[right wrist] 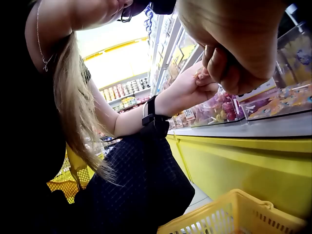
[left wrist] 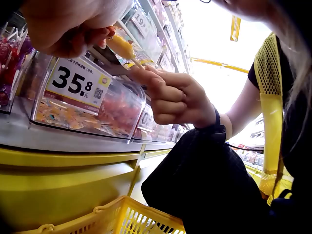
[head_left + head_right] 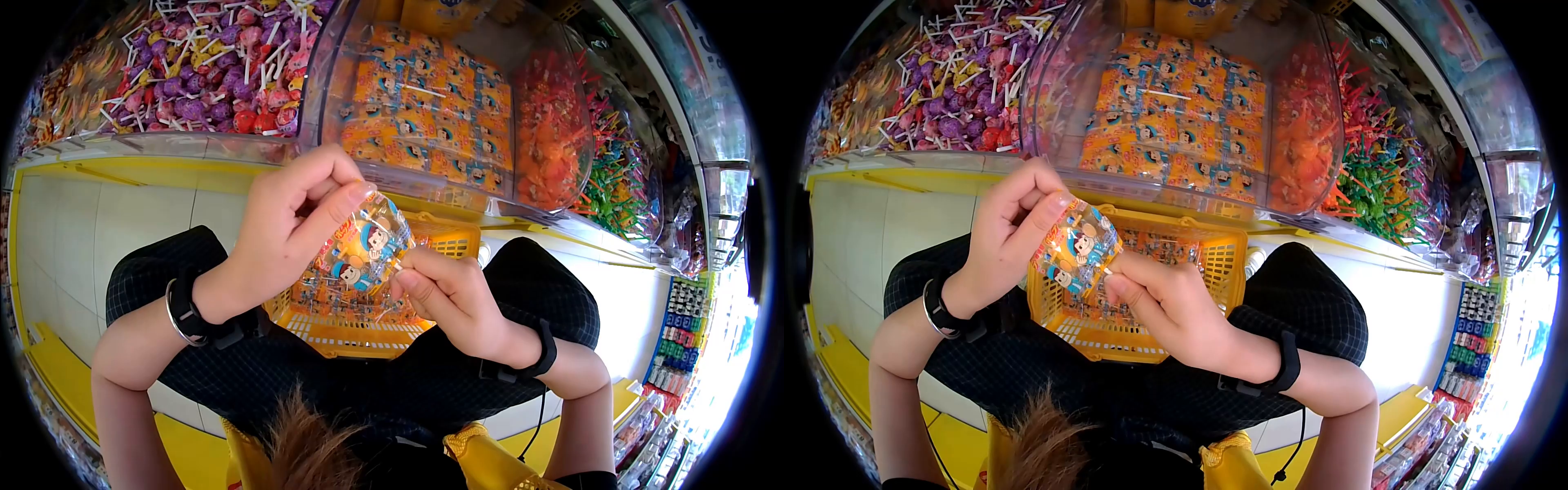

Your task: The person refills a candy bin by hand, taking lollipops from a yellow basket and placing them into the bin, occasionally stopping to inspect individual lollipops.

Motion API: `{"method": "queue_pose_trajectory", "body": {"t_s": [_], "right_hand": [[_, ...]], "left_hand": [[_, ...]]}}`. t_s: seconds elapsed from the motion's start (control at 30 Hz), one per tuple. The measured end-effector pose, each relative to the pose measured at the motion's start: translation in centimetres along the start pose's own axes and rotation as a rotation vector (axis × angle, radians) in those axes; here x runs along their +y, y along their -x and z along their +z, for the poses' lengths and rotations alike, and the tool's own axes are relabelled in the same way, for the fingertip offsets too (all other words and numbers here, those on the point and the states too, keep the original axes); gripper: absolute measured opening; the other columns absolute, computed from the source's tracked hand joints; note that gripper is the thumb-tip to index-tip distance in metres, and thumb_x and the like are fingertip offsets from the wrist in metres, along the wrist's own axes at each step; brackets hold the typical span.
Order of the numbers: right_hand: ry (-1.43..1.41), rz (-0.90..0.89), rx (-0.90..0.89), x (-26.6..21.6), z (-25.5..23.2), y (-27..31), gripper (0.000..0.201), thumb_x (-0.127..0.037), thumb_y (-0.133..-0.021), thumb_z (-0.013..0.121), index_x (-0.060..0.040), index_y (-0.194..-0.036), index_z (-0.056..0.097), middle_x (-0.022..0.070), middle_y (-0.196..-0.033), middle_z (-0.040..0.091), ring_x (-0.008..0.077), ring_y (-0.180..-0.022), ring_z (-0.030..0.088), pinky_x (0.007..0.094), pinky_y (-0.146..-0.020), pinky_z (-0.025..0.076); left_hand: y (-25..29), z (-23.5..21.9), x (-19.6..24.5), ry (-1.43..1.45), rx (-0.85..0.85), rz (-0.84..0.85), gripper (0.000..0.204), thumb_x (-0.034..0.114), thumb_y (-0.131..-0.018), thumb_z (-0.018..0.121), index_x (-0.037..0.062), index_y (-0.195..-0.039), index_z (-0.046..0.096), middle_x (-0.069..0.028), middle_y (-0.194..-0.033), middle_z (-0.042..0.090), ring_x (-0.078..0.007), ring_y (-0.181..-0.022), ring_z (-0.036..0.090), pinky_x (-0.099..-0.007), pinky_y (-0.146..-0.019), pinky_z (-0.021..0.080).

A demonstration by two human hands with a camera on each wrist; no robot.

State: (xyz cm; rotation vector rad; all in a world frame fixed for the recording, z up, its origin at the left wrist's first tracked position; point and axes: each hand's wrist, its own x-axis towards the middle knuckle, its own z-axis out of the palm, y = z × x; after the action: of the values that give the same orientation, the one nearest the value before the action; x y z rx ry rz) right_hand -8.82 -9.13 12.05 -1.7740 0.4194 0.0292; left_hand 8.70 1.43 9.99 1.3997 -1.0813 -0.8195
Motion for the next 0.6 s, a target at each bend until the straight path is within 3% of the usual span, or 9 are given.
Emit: {"method": "queue_pose_trajectory", "body": {"t_s": [0.07,0.27,0.3,0.37,0.43,0.6], "right_hand": [[-0.043,0.052,-0.016,0.0,-0.2,-0.1,0.016,-0.010,-0.088,0.045,-0.0025,-0.076,0.050,0.0031,-0.052,0.041,0.0068,-0.047,0.038,0.0226,-0.045,0.033],[-0.123,-0.014,0.000,0.5,-0.3,-0.1,0.017,-0.009,-0.089,0.043,-0.0024,-0.075,0.050,-0.0023,-0.050,0.034,0.0036,-0.045,0.033,0.0204,-0.044,0.028],[-0.142,0.016,-0.007,0.7,-0.3,0.0,0.017,-0.009,-0.089,0.044,-0.0022,-0.075,0.050,-0.0030,-0.049,0.033,0.0028,-0.045,0.031,0.0200,-0.044,0.027],[-0.160,0.046,-0.015,0.9,-0.3,0.0,0.017,-0.009,-0.089,0.044,-0.0021,-0.075,0.050,-0.0037,-0.049,0.033,0.0021,-0.045,0.029,0.0196,-0.044,0.025],[-0.272,0.061,-0.039,1.0,-0.3,0.0,0.016,-0.010,-0.089,0.045,-0.0015,-0.078,0.053,-0.0050,-0.048,0.032,0.0009,-0.045,0.027,0.0195,-0.044,0.022],[-0.225,0.054,-0.069,1.6,-0.6,0.1,0.014,-0.010,-0.089,0.045,-0.0008,-0.084,0.056,-0.0056,-0.048,0.031,0.0009,-0.045,0.027,0.0199,-0.043,0.023]], "left_hand": [[-0.1,0.4,0.1,0.107,0.142,0.058,0.010,0.007,-0.086,0.050,0.0023,-0.078,0.047,0.0053,-0.056,0.041,0.0014,-0.051,0.032,-0.0169,-0.046,0.023],[-0.2,0.4,0.3,0.115,0.121,0.043,0.009,0.007,-0.087,0.048,0.0028,-0.080,0.046,0.0061,-0.056,0.040,0.0020,-0.051,0.031,-0.0167,-0.046,0.022],[-0.2,0.3,0.3,0.116,0.121,0.043,0.009,0.007,-0.087,0.048,0.0028,-0.080,0.046,0.0061,-0.056,0.040,0.0020,-0.051,0.031,-0.0167,-0.046,0.022],[-0.1,-0.1,0.2,0.085,0.046,-0.019,0.011,0.012,-0.089,0.044,0.0039,-0.082,0.045,0.0027,-0.066,0.050,0.0008,-0.058,0.042,-0.0155,-0.051,0.032],[-0.1,-0.1,0.3,0.104,0.039,-0.032,0.010,0.011,-0.089,0.044,0.0039,-0.082,0.045,0.0028,-0.066,0.049,0.0009,-0.058,0.042,-0.0156,-0.051,0.031],[0.0,0.0,0.5,0.114,0.004,-0.037,0.011,0.012,-0.089,0.045,0.0038,-0.082,0.045,0.0031,-0.065,0.048,0.0010,-0.057,0.041,-0.0155,-0.051,0.031]]}}
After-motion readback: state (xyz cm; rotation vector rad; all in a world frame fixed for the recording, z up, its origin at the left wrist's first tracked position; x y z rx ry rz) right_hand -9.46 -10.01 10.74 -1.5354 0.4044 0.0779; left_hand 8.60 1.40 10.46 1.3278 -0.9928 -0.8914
